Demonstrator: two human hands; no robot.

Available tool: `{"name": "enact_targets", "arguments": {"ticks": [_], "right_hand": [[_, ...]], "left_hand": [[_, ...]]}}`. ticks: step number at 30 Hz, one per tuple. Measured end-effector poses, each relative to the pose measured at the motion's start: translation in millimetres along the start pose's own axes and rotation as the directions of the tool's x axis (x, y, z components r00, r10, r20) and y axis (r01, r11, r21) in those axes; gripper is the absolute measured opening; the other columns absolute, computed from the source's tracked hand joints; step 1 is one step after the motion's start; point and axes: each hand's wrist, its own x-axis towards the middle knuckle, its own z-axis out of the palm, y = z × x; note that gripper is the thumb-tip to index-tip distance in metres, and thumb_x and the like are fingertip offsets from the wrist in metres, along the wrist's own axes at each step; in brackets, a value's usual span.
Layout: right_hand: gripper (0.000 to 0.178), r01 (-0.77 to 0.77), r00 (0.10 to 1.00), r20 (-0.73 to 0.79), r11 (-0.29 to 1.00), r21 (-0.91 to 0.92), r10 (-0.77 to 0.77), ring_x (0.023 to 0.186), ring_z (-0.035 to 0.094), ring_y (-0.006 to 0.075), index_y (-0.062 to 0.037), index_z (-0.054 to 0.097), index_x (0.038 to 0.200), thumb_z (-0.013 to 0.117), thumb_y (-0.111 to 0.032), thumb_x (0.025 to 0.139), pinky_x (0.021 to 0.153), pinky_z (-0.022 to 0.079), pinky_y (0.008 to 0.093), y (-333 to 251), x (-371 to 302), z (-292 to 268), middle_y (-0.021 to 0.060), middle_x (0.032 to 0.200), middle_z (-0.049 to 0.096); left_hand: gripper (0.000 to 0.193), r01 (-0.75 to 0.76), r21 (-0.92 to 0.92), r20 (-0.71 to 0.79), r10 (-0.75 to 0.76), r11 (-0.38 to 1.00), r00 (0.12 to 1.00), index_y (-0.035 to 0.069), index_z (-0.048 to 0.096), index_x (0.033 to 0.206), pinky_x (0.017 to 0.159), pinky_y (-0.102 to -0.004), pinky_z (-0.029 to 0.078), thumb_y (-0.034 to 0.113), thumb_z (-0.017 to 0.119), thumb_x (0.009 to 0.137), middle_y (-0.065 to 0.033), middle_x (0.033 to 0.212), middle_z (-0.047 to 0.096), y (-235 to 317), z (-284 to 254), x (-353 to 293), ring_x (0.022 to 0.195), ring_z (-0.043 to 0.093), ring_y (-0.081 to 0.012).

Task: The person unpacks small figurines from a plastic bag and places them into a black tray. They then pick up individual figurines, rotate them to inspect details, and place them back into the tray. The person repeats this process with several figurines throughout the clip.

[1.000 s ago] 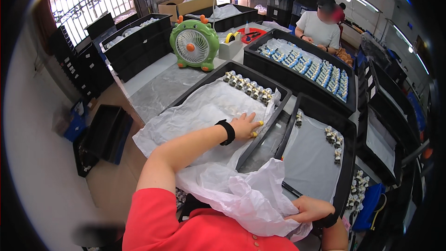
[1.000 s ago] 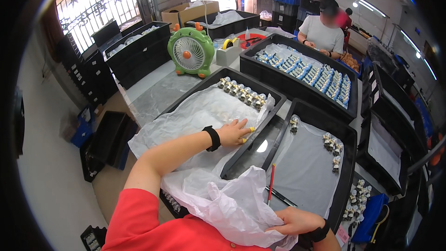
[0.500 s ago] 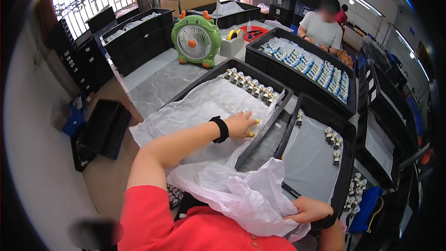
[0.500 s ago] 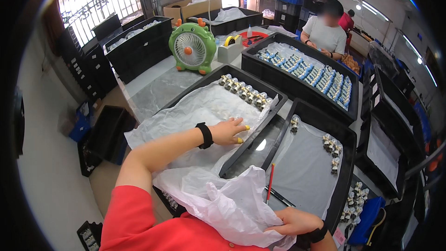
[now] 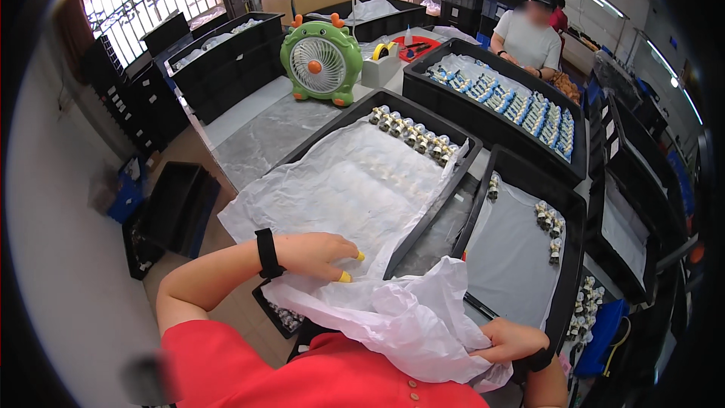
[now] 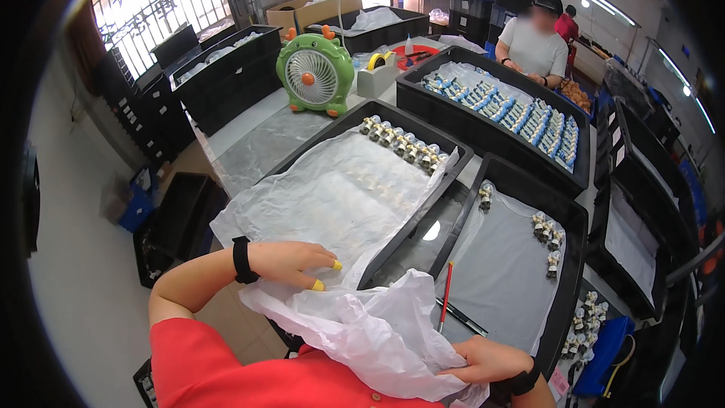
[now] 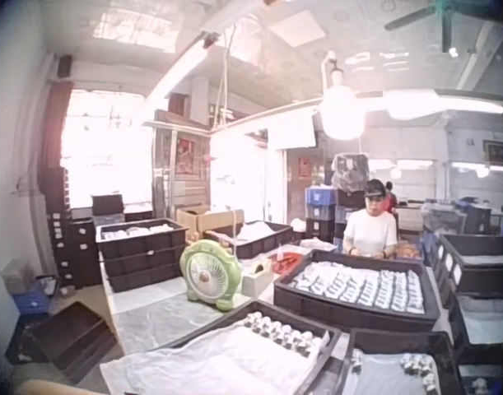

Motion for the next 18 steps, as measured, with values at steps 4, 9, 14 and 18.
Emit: {"name": "enact_targets", "arguments": {"ticks": [4, 9, 14, 18], "right_hand": [[0.038, 0.002, 0.999, 0.033, 1.000, -0.028, -0.001, 0.085, 0.063, 0.0206, -0.0025, 0.059, 0.111, 0.063, -0.028, 0.083, 0.077, 0.047, 0.0296, 0, 0, -2, 0.0114, 0.096, 0.067], [0.038, -0.022, 1.000, -0.009, 1.000, 0.005, 0.022, 0.084, 0.062, 0.0183, -0.0019, 0.060, 0.111, 0.064, -0.027, 0.083, 0.077, 0.046, 0.0285, 0, -1, -1, 0.0103, 0.095, 0.067], [0.034, -0.037, 0.994, -0.096, 0.991, 0.132, 0.050, 0.084, 0.060, 0.0134, -0.0014, 0.062, 0.107, 0.065, -0.025, 0.082, 0.077, 0.046, 0.0273, 7, -1, 2, 0.0066, 0.094, 0.067], [0.031, -0.042, 0.988, -0.133, 0.964, 0.264, 0.080, 0.085, 0.058, 0.0110, 0.0006, 0.063, 0.104, 0.067, -0.020, 0.081, 0.076, 0.045, 0.0261, 12, -2, 2, 0.0044, 0.094, 0.067]], "left_hand": [[0.050, -0.043, 0.062, -0.050, 0.046, 0.997, 0.998, -0.002, 0.046, 0.124, 0.100, -0.0376, 0.035, 0.028, 0.056, 0.085, -0.0215, 0.135, 0.039, -7, 5, -5, 0.120, 0.043, -0.0349], [0.044, -0.042, 0.017, -0.147, 0.044, 0.999, 0.988, 0.000, 0.050, 0.122, 0.099, -0.0364, 0.036, 0.029, 0.053, 0.088, -0.0203, 0.132, 0.043, 1, 13, -15, 0.118, 0.045, -0.0344], [0.045, -0.198, -0.373, -0.246, 0.110, 0.907, 0.963, 0.000, 0.053, 0.118, 0.098, -0.0359, 0.037, 0.037, 0.048, 0.092, -0.0189, 0.133, 0.045, 0, 18, -30, 0.119, 0.046, -0.0328], [0.050, -0.205, -0.276, -0.240, 0.140, 0.939, 0.961, 0.000, 0.050, 0.122, 0.099, -0.0354, 0.036, 0.040, 0.049, 0.092, -0.0190, 0.133, 0.045, 6, 19, -45, 0.120, 0.046, -0.0323]]}}
